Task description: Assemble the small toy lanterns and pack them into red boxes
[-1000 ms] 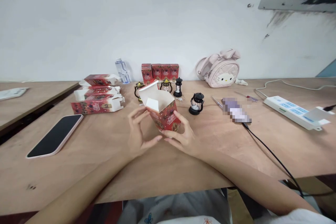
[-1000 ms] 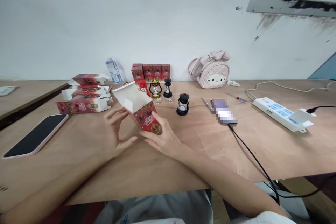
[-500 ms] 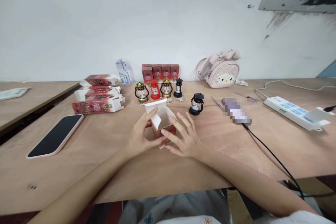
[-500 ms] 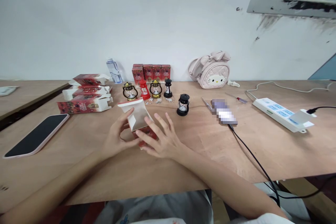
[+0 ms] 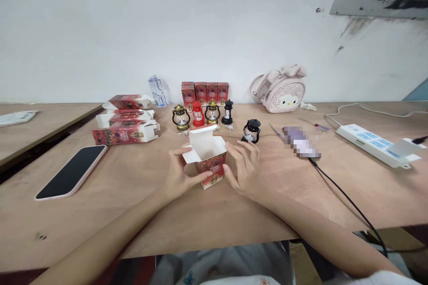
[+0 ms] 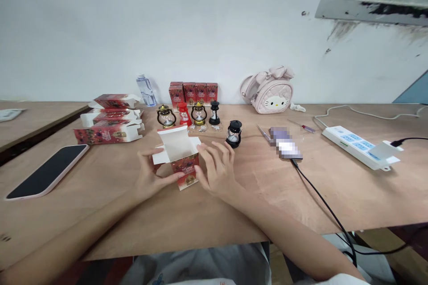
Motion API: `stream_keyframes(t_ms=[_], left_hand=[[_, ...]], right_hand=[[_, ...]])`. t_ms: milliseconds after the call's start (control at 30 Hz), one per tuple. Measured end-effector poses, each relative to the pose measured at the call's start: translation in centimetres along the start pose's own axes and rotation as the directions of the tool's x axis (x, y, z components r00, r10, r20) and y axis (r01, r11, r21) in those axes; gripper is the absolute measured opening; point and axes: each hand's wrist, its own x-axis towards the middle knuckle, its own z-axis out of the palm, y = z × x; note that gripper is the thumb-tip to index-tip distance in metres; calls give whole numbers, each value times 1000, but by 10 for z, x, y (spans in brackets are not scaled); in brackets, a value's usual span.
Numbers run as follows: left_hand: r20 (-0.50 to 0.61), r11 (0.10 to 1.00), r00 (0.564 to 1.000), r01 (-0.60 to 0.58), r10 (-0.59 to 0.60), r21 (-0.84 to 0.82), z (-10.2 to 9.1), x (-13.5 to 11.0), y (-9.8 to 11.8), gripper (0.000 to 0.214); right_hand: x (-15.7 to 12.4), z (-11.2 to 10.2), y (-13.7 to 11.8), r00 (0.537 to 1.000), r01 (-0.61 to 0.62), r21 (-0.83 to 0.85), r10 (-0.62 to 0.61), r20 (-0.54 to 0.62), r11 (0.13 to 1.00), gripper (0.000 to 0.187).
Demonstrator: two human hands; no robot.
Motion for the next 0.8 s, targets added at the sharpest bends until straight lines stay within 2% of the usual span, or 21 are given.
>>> stream_keyframes(t_ms=[100,200,300,400,500,600,700,800], left_hand=[[51,997,996,72,-72,2,-2,0,-1,65],[99,996,991,91,-90,-2,-3,2,1,72],[154,998,987,55,-52,-19,-2,5,3,85],[185,1000,983,11,-9,-11,-1,6,5,90],[175,999,984,-27,21,29,-1,5,3,88],[157,994,986,-69,55,85,-1,2,0,86],[98,986,990,-112,100,122,0,0,-4,89],[51,984,993,-110,104,138,2,-2,-6,90]], right_hand=[[-1,6,16,997,-57,13,57,-51,998,59],[0,15,40,977,-190,-85,180,-117,978,59],[1,24,68,921,-383,-169,363,-141,908,55],[1,26,91,859,-512,-163,508,-67,844,57],[0,25,106,830,-550,-53,552,73,834,56],[0,24,110,834,-547,54,538,125,836,57],[8,22,106,820,-571,170,570,61,803,63],[27,7,93,797,-527,394,599,-79,753,74]])
